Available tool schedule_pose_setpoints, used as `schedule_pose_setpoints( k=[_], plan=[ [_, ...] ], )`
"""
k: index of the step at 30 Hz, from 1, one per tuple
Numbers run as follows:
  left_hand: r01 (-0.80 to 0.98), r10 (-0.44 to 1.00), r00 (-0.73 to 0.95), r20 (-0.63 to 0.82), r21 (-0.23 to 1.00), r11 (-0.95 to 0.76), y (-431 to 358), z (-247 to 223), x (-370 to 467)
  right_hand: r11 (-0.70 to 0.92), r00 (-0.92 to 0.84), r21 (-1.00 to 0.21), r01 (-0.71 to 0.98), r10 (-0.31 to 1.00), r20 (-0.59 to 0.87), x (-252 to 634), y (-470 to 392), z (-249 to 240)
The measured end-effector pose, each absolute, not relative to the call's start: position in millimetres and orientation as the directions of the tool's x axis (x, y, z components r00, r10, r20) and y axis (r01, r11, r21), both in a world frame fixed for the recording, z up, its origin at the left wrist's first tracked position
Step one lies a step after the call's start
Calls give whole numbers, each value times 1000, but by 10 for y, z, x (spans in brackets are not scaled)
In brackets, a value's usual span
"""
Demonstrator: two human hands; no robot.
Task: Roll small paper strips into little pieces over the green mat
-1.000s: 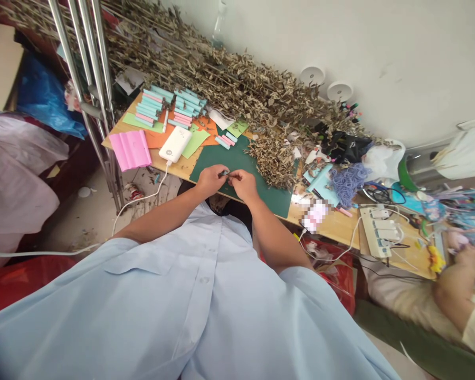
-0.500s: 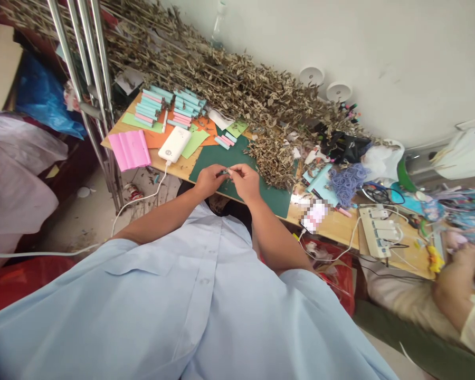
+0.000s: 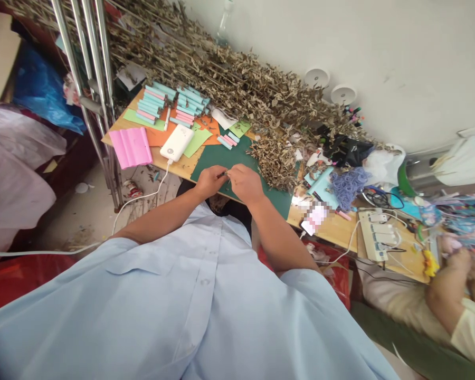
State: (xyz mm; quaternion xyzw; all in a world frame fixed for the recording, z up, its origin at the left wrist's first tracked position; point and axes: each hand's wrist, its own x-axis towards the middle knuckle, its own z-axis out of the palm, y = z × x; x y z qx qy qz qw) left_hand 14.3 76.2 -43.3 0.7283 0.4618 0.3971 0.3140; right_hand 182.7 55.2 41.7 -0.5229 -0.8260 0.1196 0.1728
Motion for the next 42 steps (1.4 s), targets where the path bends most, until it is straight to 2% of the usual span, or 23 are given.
schedule_pose_setpoints(
  k=[3,7,10,13,16,20,25,31,35,39,42],
  plan=[
    [410,923,258,286,832,-373,753,-438,146,445,-423,-316,838,895,138,1823,568,457],
    [407,920,257,296,831,-380,752,-447,151,448,-441,-305,841,893,94,1812,624,524],
    [404,919,254,302,830,-385,764,-463,147,461,-455,-372,805,884,110,1816,670,511],
    [398,921,249,298,836,-378,770,-479,135,400,-368,-457,795,916,163,1819,676,432],
    [385,923,242,301,843,-376,763,-480,123,372,-319,-474,798,928,193,1818,630,359],
    [369,925,240,294,854,-367,749,-456,118,445,-404,-428,787,895,189,1827,549,359],
    [371,922,265,283,852,-369,742,-429,107,441,-418,-340,831,897,142,1836,507,435],
    [272,865,335,374,841,-468,735,-428,61,446,-426,-262,856,895,132,1819,507,503],
    [280,861,330,387,831,-481,736,-447,63,458,-448,-218,862,889,97,1804,525,549],
    [291,853,335,400,817,-497,737,-465,80,465,-466,-210,860,883,49,1805,578,589],
    [291,863,313,397,825,-485,745,-484,88,464,-469,-276,841,881,52,1825,616,578]
  ],
)
